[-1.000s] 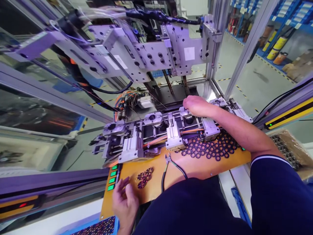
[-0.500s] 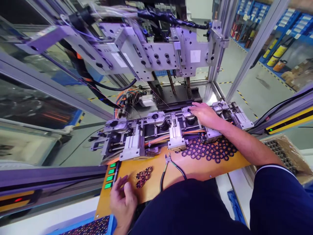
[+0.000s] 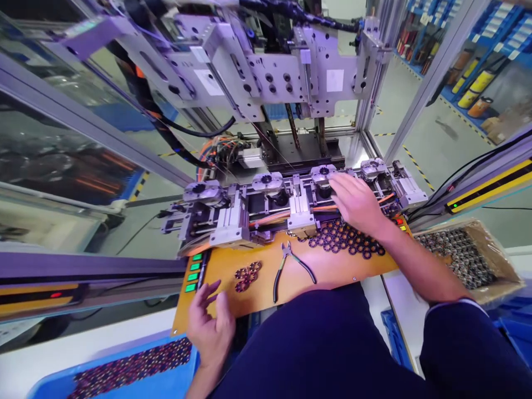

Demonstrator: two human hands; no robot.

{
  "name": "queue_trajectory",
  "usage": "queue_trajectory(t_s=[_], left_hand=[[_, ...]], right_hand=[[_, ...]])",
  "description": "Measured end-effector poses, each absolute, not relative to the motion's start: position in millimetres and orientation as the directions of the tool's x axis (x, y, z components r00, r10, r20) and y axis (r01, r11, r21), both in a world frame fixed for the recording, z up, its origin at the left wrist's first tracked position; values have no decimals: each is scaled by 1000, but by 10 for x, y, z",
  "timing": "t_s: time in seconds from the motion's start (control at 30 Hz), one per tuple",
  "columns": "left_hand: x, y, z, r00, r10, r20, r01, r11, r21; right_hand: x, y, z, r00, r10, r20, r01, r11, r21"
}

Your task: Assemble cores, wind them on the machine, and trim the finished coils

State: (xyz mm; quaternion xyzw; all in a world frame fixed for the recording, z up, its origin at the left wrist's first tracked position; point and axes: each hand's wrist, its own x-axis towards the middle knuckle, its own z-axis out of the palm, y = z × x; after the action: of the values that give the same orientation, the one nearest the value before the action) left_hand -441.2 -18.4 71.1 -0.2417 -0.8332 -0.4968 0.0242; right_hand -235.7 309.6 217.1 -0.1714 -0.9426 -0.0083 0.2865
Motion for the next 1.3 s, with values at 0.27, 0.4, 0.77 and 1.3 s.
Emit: queue_trajectory(t_s=[0.27, 0.4, 0.77, 1.3], left_hand=[[-4150, -262, 1114, -785, 591, 184, 460, 357, 813], [-4078, -38, 1313, -645, 727, 234, 567, 249, 785], [-3732, 581, 1886, -64, 998, -3, 348, 25, 937], [-3892, 350, 1899, -319, 896, 307, 508, -112, 854]], right_hand=[[-1318, 2204, 1189, -680, 530, 507, 484, 843, -232], [-1121, 2177, 904, -657, 623, 424, 572, 779, -259], [-1636, 1673, 1638, -641, 571, 513, 216, 776, -593], [-2395, 1555, 1981, -816, 477, 326, -186, 319, -930]])
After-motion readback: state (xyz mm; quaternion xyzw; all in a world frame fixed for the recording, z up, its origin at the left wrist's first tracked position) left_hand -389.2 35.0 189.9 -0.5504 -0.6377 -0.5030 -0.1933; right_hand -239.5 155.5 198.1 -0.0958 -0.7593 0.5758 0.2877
